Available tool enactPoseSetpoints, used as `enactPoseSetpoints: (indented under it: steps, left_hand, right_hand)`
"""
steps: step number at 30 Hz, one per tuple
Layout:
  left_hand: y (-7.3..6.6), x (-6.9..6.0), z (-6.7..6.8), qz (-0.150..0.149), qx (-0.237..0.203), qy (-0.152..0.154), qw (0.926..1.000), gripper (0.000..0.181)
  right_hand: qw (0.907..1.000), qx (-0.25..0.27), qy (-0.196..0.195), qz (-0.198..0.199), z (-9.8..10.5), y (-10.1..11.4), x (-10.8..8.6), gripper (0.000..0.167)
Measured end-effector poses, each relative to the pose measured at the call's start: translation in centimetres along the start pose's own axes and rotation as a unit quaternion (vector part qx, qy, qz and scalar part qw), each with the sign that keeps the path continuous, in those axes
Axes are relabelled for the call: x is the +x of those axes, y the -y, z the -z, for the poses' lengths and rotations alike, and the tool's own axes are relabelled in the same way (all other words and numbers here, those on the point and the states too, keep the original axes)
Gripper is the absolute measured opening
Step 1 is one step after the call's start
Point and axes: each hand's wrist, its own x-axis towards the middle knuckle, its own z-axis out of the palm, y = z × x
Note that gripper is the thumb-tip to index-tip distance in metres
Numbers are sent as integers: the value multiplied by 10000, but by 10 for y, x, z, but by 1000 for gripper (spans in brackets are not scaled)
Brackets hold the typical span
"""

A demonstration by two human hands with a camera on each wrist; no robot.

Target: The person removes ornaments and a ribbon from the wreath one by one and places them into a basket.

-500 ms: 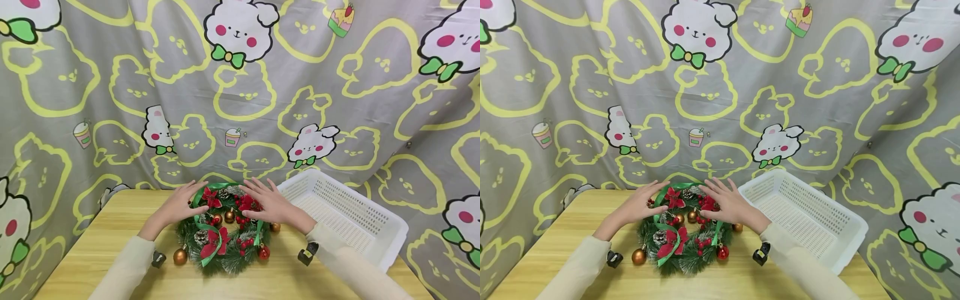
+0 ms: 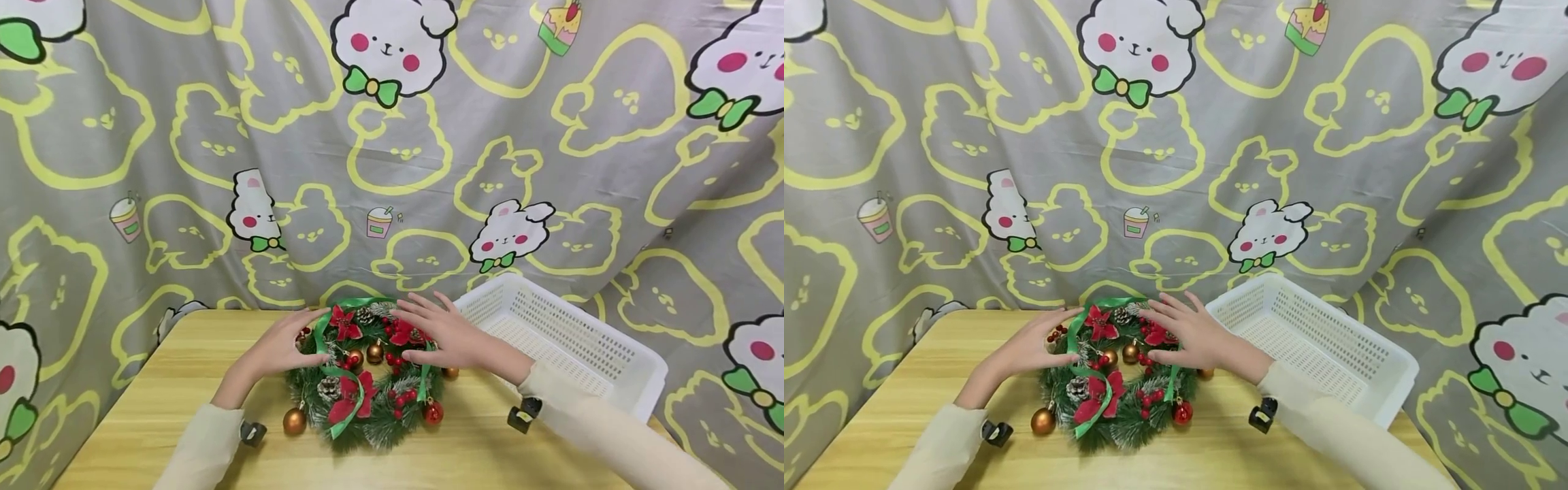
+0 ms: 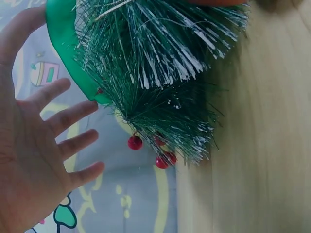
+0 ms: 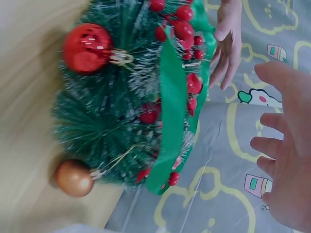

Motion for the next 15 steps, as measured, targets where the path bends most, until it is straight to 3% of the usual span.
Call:
enactPoseSetpoints:
  steps: [5, 15]
  left_hand:
    - [-4, -3, 2, -18, -66, 118, 9999, 94]
    - [-8, -4, 10, -23, -34, 211, 9998, 108]
  right_hand:
    - [9998, -41, -195, 20, -3, 0, -24, 74]
    - [9927, -351, -1117, 301, -30, -5, -58, 71]
